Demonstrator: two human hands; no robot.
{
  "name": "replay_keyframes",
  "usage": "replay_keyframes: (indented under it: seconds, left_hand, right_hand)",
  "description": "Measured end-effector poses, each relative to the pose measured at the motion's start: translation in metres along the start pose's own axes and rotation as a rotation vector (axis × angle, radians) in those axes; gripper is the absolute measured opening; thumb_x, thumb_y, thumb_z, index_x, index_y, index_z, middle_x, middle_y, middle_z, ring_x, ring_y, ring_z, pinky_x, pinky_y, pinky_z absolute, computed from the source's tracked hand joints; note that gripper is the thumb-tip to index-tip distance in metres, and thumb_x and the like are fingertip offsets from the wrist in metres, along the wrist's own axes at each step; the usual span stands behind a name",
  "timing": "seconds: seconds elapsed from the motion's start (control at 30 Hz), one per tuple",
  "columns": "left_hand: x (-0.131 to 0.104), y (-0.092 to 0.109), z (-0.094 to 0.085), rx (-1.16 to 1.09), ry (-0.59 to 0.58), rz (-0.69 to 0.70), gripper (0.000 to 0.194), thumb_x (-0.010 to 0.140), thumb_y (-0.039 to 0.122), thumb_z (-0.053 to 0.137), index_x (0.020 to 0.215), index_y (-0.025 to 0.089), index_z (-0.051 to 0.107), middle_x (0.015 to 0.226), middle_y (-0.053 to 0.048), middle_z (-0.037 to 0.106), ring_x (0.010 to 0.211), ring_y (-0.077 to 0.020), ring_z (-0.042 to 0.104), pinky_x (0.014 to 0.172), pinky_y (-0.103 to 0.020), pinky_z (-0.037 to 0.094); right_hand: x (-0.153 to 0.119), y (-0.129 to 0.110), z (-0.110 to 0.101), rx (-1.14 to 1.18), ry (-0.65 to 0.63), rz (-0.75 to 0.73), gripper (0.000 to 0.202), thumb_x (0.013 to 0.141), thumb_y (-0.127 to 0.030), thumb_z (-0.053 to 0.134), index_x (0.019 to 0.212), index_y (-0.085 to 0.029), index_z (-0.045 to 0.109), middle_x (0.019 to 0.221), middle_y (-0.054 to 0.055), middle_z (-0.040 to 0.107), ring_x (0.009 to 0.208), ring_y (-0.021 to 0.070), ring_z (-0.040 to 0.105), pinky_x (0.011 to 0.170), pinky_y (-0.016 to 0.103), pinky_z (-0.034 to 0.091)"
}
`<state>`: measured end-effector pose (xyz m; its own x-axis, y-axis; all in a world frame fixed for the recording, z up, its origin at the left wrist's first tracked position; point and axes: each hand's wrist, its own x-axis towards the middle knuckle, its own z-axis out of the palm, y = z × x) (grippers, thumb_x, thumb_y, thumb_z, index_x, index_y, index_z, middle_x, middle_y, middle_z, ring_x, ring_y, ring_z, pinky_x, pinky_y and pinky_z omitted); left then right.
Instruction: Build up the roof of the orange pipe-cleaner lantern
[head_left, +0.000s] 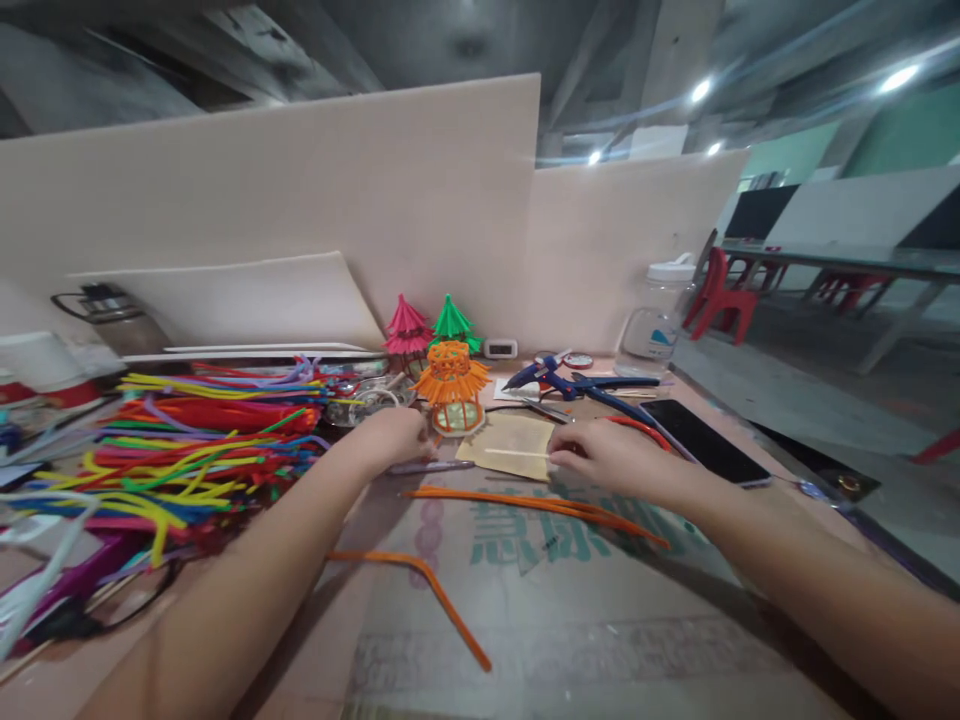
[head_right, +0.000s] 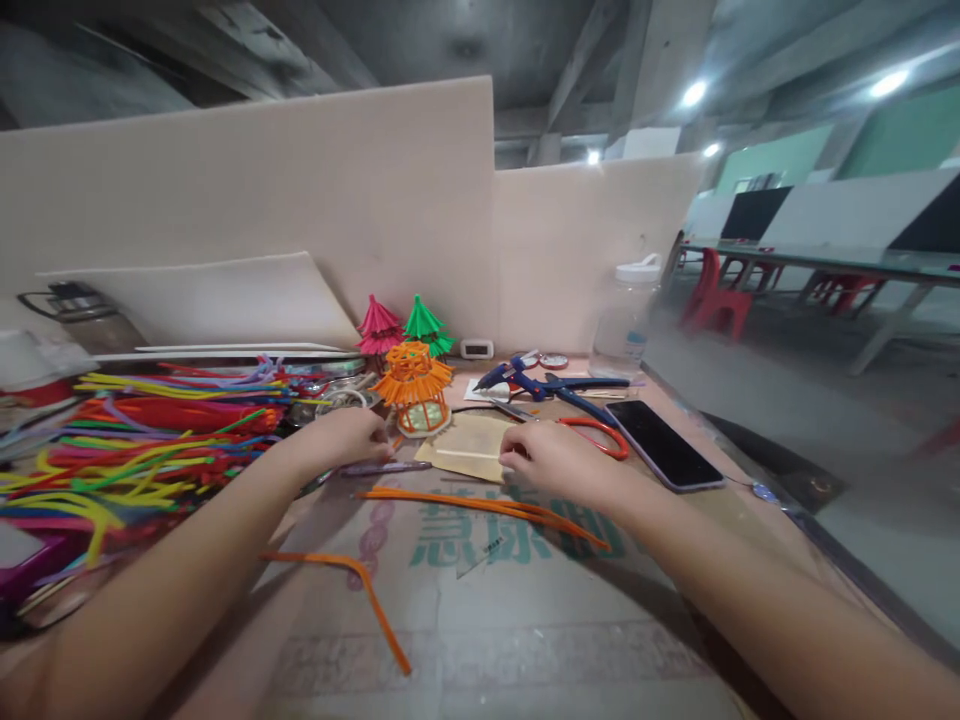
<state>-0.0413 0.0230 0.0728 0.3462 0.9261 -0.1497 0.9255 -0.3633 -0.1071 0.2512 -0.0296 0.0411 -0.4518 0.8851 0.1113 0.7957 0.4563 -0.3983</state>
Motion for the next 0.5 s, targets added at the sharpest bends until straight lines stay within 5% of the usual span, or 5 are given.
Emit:
replay_keyframes:
  seconds: [0.1, 0.3, 0.4, 0.5]
  left_hand:
    - [0.005, -0.002, 0.009, 0.013, 0.019, 0.014, 0.021, 0.074, 0.029, 0.058, 0.077, 0.019, 0.076, 0.082, -0.012, 0.076, 0.074, -0.0247, 0.069, 0.062, -0.027, 0.045]
    - [0.006, -0.012, 0.006, 0.051, 0.064, 0.051, 0.024, 0.075, 0.024, 0.052, 0.071, 0.013, 0.073, 0.078, -0.020, 0.074, 0.069, -0.0326, 0.069, 0.060, -0.034, 0.045]
    - [0.005, 0.009, 0.007, 0.014, 0.102, 0.129, 0.029, 0.082, 0.024, 0.047, 0.072, 0.016, 0.073, 0.078, -0.017, 0.074, 0.071, -0.0309, 0.069, 0.063, -0.035, 0.045]
    - [0.003, 0.043, 0.017, -0.143, 0.198, 0.299, 0.030, 0.090, 0.027, 0.043, 0.088, 0.022, 0.073, 0.093, -0.009, 0.075, 0.085, -0.0243, 0.068, 0.073, -0.031, 0.047]
  right_hand:
    - [-0.001, 0.004, -0.004, -0.049, -0.019, 0.026, 0.019, 0.086, -0.029, 0.058, 0.090, -0.022, 0.074, 0.084, 0.006, 0.075, 0.069, 0.0203, 0.065, 0.057, 0.027, 0.039]
    - [-0.008, 0.047, -0.064, -0.206, 0.194, 0.220, 0.023, 0.091, -0.031, 0.053, 0.098, -0.022, 0.073, 0.100, 0.006, 0.075, 0.086, 0.0214, 0.067, 0.070, 0.027, 0.045]
    - [-0.007, 0.082, -0.074, -0.272, 0.253, 0.353, 0.031, 0.095, -0.026, 0.047, 0.119, -0.017, 0.065, 0.111, 0.011, 0.072, 0.097, 0.0223, 0.066, 0.080, 0.028, 0.046]
    - [0.005, 0.111, -0.064, -0.316, 0.207, 0.420, 0.043, 0.093, -0.030, 0.054, 0.133, -0.014, 0.054, 0.125, 0.016, 0.066, 0.110, 0.0251, 0.063, 0.089, 0.030, 0.045]
